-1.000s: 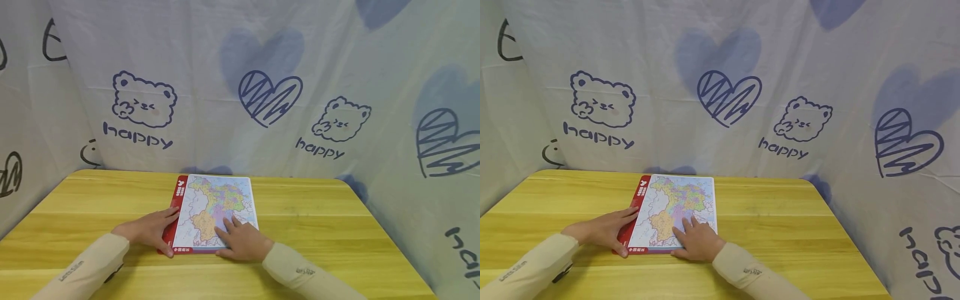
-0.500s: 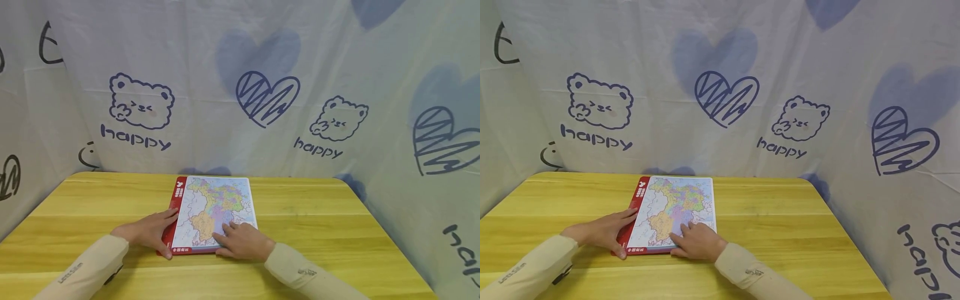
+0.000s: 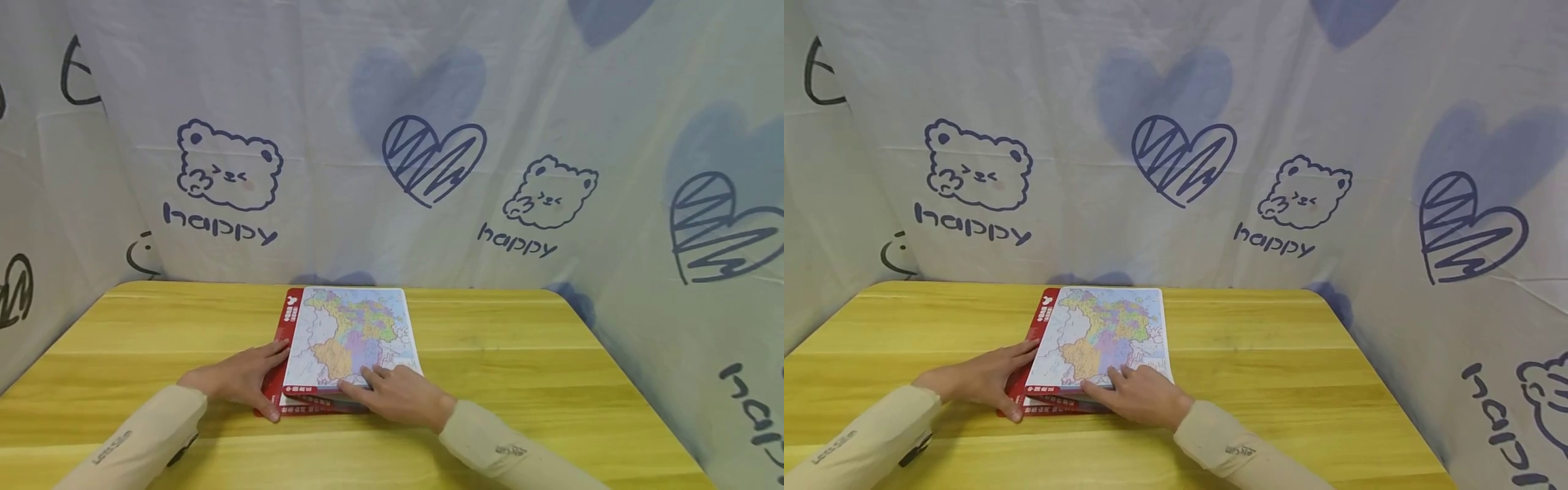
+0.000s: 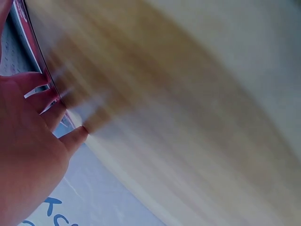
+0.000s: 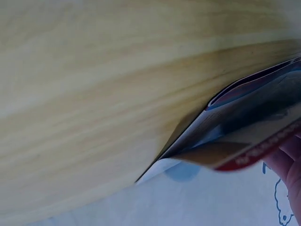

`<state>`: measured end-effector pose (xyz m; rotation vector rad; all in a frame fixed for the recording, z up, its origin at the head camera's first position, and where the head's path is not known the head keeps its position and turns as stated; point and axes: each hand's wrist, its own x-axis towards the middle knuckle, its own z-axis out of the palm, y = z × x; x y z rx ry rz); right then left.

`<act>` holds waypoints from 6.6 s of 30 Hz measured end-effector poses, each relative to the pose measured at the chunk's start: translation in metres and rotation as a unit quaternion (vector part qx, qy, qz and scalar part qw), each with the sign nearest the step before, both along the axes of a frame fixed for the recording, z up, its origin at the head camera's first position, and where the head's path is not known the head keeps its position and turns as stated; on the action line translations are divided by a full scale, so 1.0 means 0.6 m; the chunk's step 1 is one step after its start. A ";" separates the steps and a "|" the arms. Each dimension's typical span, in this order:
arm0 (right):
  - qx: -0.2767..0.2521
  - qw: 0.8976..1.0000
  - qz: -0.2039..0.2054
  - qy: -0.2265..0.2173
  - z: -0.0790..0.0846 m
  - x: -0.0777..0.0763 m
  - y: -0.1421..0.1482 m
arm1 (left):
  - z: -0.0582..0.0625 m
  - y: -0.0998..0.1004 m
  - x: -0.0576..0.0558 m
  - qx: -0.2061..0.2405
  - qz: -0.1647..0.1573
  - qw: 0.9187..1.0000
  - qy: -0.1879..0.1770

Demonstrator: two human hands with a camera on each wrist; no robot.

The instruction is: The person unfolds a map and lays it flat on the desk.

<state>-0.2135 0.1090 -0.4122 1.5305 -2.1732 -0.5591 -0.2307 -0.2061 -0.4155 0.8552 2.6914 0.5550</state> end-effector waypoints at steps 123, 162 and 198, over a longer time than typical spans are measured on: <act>-0.263 0.962 0.018 0.065 0.198 0.013 0.150 | 0.003 -0.060 0.003 -0.106 0.065 0.991 0.051; -0.299 0.948 0.000 0.113 0.232 0.009 0.207 | -0.010 -0.135 -0.006 -0.088 0.119 0.989 0.026; -0.348 0.924 -0.034 0.153 0.200 0.020 0.288 | -0.007 -0.204 -0.001 -0.008 0.149 0.988 -0.032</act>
